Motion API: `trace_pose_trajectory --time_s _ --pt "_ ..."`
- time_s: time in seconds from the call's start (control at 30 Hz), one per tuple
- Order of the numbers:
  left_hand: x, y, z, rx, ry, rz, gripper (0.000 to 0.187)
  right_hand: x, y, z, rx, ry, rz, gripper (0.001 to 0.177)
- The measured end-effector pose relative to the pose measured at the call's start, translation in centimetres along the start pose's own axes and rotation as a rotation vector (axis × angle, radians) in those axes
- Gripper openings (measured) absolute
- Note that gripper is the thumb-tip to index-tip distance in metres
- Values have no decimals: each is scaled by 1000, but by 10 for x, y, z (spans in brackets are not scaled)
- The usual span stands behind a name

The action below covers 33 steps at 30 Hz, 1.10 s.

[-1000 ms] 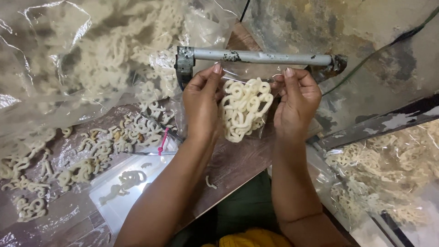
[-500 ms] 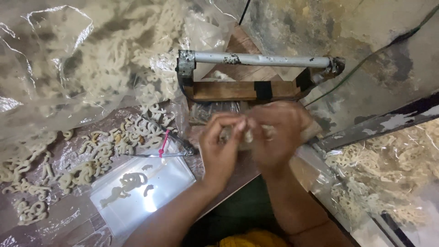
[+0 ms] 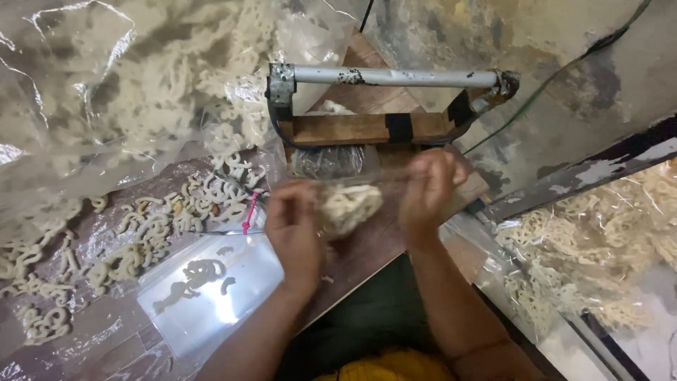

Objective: The person is manually picking up individual snack pieces from a pile and placing them into a small plastic bag for packaging.

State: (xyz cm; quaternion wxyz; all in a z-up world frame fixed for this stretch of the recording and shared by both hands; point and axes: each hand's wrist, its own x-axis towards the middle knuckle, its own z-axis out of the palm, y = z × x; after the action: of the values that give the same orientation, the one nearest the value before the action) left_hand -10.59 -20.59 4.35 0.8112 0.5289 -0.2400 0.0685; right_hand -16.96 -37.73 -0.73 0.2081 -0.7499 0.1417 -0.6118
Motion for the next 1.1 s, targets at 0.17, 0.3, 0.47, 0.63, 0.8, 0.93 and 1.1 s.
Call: trace_pose_trajectory --time_s 0.17,0.3,0.47,0.63,0.8,0.93,1.1 --pt "-4 5 -1 -261 189 -262 14 -12 -88 -16 631 -310 350 95" --pt "-5 19 1 -425 -158 -528 92 -54 -54 -33 737 -280 315 73" --pt "-59 -27 -16 -111 -147 -724 70 -57 -35 -56 497 -346 147 64" --pt "-60 -14 24 -169 -175 -577 50 -110 -2 -63 481 -192 171 62" --pt "-72 -17 34 -203 -225 -526 47 -143 36 -76 487 -68 194 65" --pt "-81 -18 43 -217 -269 -624 46 -125 28 -91 423 -64 197 64" --pt "-85 -49 44 -401 -563 -582 93 -112 105 -184 129 -269 627 74"
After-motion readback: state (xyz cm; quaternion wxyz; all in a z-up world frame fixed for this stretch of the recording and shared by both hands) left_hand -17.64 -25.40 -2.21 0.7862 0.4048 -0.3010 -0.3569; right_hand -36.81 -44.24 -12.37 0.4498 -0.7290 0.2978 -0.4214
